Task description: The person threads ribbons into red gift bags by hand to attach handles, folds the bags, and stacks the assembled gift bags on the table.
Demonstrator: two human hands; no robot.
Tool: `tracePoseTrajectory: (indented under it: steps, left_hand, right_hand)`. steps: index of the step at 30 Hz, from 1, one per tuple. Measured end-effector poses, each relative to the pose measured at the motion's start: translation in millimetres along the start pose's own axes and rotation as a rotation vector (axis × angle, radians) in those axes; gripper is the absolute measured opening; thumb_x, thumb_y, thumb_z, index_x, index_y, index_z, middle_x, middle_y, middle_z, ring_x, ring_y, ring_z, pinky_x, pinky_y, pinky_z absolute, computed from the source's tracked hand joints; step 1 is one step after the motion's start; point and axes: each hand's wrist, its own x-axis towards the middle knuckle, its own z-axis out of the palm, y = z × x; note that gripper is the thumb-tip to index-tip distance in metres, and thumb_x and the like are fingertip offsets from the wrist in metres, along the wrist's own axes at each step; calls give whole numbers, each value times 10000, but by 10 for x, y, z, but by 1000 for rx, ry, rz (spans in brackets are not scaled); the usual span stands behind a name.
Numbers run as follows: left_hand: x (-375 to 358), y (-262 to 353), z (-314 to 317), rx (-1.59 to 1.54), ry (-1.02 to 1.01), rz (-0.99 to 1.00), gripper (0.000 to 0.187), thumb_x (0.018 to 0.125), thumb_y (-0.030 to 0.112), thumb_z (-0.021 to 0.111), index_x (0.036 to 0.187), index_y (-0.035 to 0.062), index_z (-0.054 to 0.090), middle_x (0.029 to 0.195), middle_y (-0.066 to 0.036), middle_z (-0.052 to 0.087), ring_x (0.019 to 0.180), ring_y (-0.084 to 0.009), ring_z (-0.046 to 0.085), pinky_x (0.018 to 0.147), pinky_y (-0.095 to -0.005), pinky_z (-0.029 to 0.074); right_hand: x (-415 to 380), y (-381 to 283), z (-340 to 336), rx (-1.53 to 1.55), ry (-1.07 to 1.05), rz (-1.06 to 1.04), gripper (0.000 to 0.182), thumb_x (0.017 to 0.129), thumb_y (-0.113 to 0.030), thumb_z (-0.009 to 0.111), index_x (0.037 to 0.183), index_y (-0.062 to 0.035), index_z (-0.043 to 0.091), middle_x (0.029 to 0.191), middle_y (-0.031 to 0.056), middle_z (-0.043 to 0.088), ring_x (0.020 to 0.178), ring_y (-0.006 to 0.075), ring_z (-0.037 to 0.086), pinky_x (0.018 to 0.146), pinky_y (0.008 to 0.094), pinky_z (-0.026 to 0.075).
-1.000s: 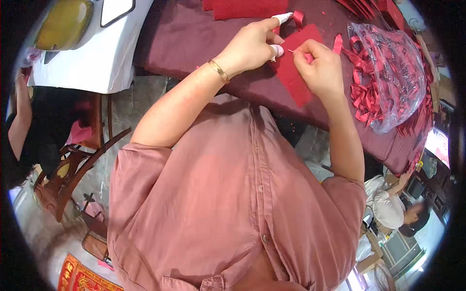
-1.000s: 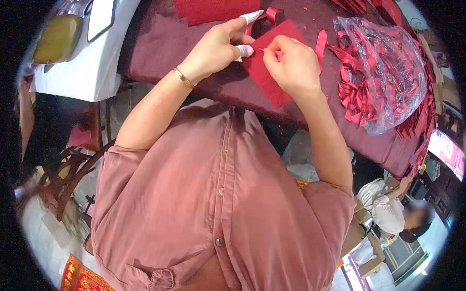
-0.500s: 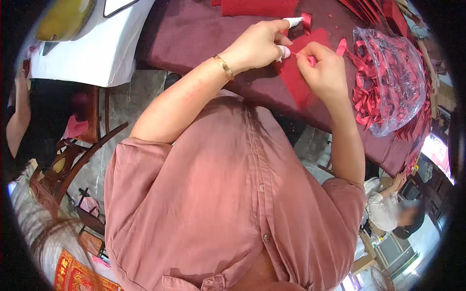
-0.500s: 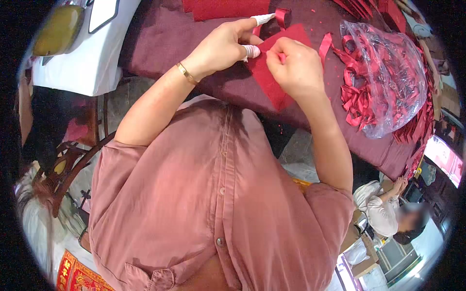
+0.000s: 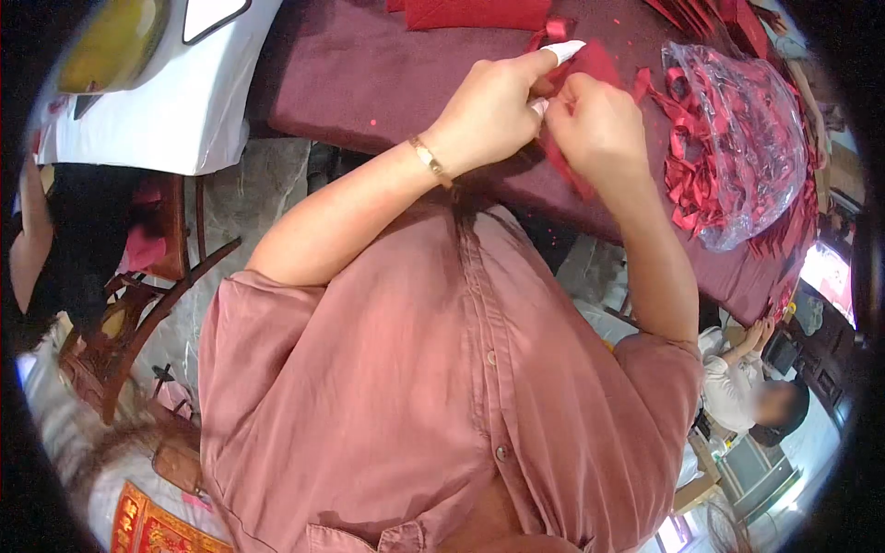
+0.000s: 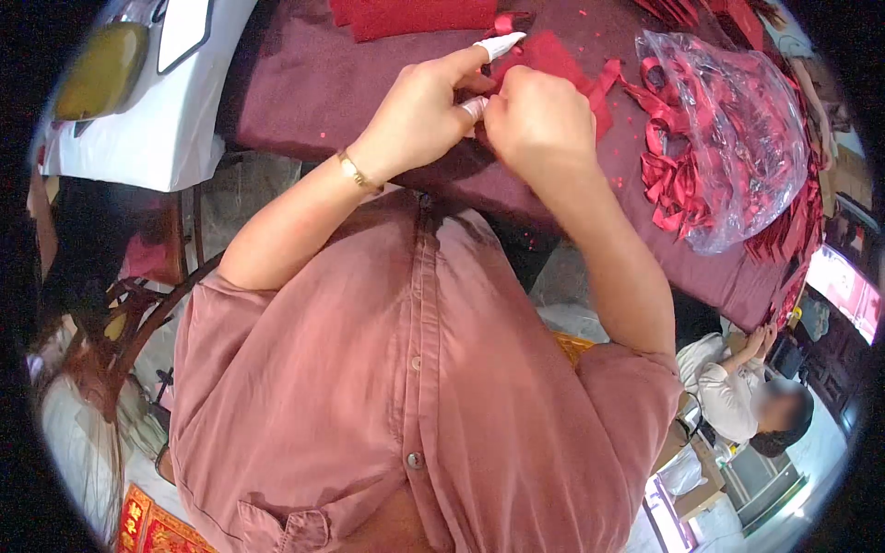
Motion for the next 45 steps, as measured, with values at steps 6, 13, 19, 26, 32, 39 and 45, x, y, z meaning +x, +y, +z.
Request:
tracePoseTrajectory:
  steps: [6, 13, 19, 26, 32, 39, 45]
  left_hand:
    - [-29, 19, -57, -60, -37, -20, 605, 848, -12, 629, 1407, 134, 452, 967, -145, 702, 776, -176, 670, 682, -309, 547]
    - [9, -82, -165, -85, -129, -185, 541, 905, 133, 636, 1411, 129, 444, 862, -106, 687, 711, -110, 630, 668, -276, 519]
    - [33, -28, -68, 133, -58, -132, 502, 884, 190, 667, 1346, 84, 502, 817, -104, 689, 667, -150, 667, 659, -303, 519]
    - [160, -128, 79, 116, 57, 15, 467, 866, 80, 641, 1312, 51, 506, 881, -125, 698, 707, -162, 680, 659, -293, 530]
    - [225, -84, 136, -263, -3, -195, 493, 841, -80, 598, 1305, 66, 515, 970, -96, 648, 759, -129, 628, 649, -253, 524]
    - [200, -43, 97, -470, -31, -232, 556, 838, -112, 577, 1348, 98, 506, 1067, -81, 609, 868, -112, 590, 708, -242, 516]
    - [192, -39, 84, -466, -57, -212, 541, 841, -108, 569, 1345, 79, 511, 1091, -92, 604, 864, -116, 589, 712, -243, 529]
  right_hand:
    - [-21, 234, 33, 361, -58, -89, 241, 809, -255, 664, 870, -23, 639, 834, 183, 664, 800, 369, 658, 729, 465, 524]
    - [165, 1096, -58, 144, 181, 583, 522, 849, -543, 602, 954, -39, 690, 915, 192, 698, 893, 359, 674, 819, 439, 515]
    - [258, 1415, 310, -13, 288, 510, 423, 859, -471, 595, 919, -61, 677, 922, 203, 689, 870, 397, 660, 803, 482, 508]
    - [-30, 1065, 54, 1550, 220, 364, 176, 885, 13, 566, 1056, 48, 549, 895, 151, 658, 713, 189, 648, 644, 260, 541]
    - [-66, 856, 85, 1202, -116, 296, 176, 919, -127, 581, 1034, 2, 613, 807, 29, 627, 673, 91, 550, 610, 238, 455]
    - [-23, 650, 42, 721, -78, 52, 223, 884, -233, 629, 898, -12, 655, 719, 107, 637, 682, 130, 594, 634, 307, 466]
    - [1, 533, 0, 654, -79, 59, 259, 875, -268, 609, 903, -17, 662, 712, 173, 634, 634, 243, 628, 614, 361, 473]
